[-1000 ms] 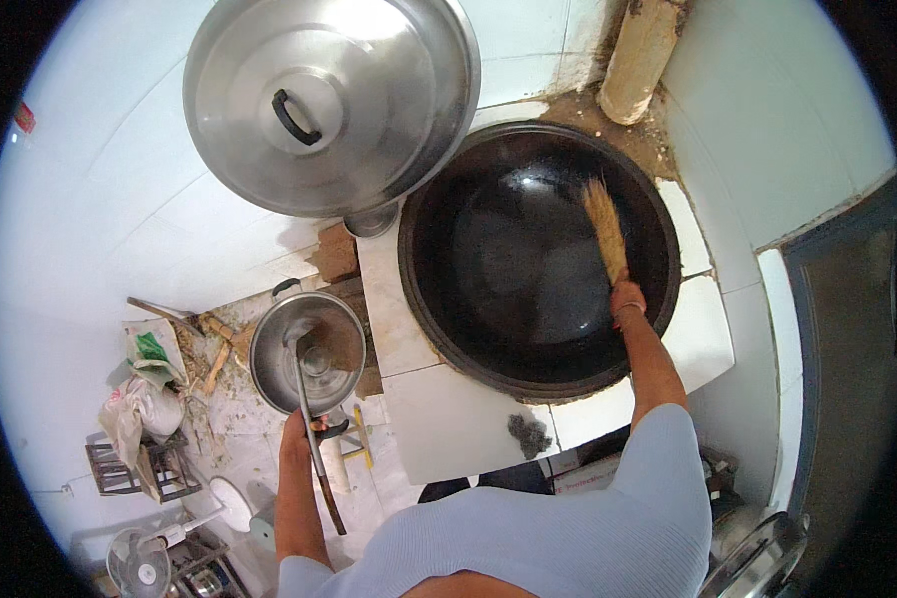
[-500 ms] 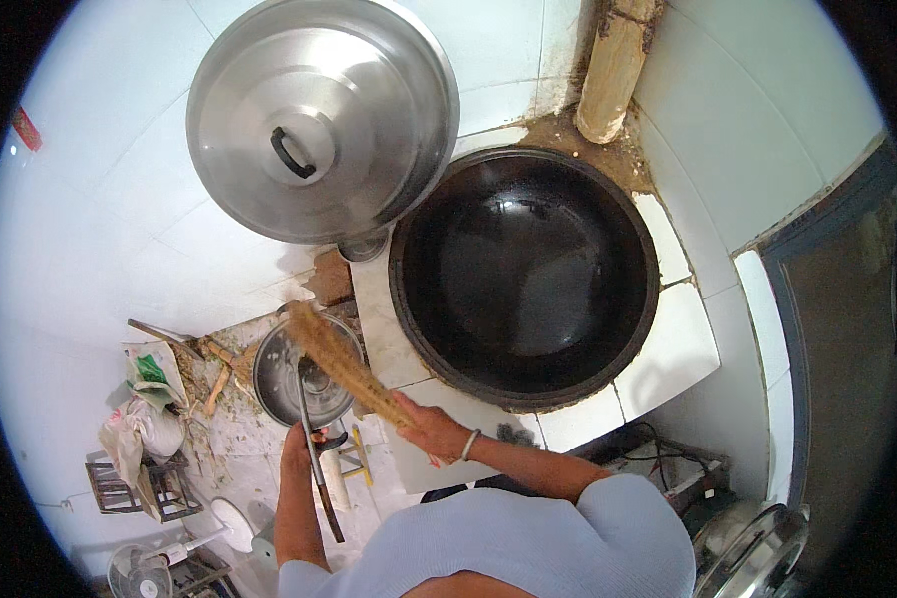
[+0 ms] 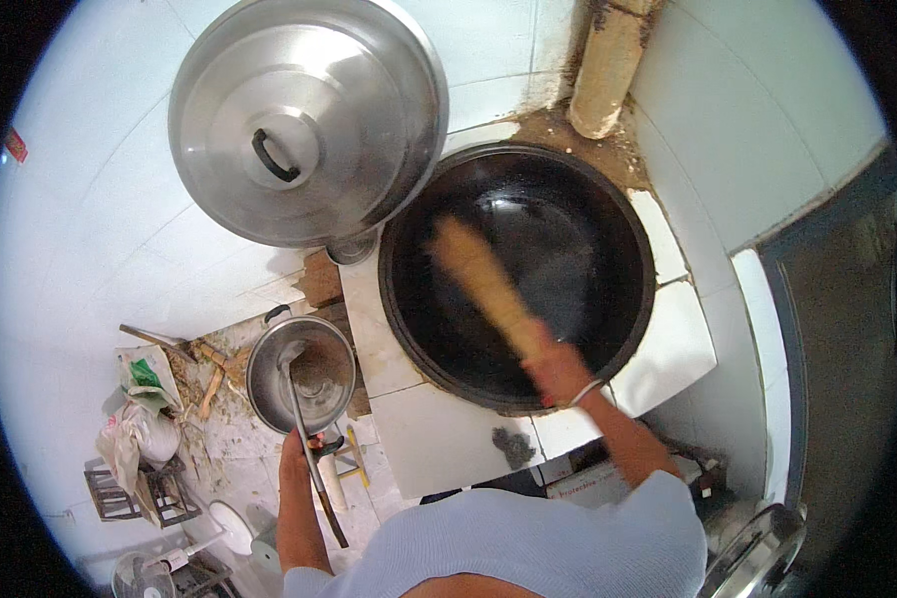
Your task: The person fills a metal ladle with water from a sink and pours it into a large wok on a stove. They then use a straw broom to scrub the inside of the wok and a metal pot. The person rinses the broom and ladle under the tap and places them in the sink.
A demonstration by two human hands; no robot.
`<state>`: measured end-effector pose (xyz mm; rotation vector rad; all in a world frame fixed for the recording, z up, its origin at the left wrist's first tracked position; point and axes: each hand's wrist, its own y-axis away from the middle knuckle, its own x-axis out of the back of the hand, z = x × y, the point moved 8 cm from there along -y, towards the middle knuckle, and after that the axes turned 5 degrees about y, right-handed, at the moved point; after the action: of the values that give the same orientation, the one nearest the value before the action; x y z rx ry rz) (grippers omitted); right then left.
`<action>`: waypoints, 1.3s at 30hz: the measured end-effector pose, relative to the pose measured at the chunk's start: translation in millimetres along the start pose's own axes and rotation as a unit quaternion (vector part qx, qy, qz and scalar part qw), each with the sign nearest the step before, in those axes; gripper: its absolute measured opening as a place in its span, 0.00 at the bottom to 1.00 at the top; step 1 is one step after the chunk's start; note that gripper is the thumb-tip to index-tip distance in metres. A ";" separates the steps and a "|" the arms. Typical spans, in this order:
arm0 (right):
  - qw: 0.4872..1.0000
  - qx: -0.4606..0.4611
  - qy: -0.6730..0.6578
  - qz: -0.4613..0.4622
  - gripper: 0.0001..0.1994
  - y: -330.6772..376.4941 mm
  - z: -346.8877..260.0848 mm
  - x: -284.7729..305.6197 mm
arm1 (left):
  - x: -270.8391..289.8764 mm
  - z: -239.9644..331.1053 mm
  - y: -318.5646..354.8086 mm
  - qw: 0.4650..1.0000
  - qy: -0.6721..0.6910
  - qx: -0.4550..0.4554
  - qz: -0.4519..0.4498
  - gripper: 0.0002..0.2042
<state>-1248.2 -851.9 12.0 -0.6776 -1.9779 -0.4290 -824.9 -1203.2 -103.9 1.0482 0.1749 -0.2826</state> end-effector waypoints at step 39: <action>0.918 -0.334 0.133 -0.165 0.21 -48.8 217.4 -12.0 | -18.9 -0.9 49.6 0.995 0.012 -0.015 0.097 0.11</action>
<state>-1423.1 -773.1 -102.1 -0.6461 -1.6694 -1.3712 -827.4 -1176.5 -58.1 1.0316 0.0966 -0.0919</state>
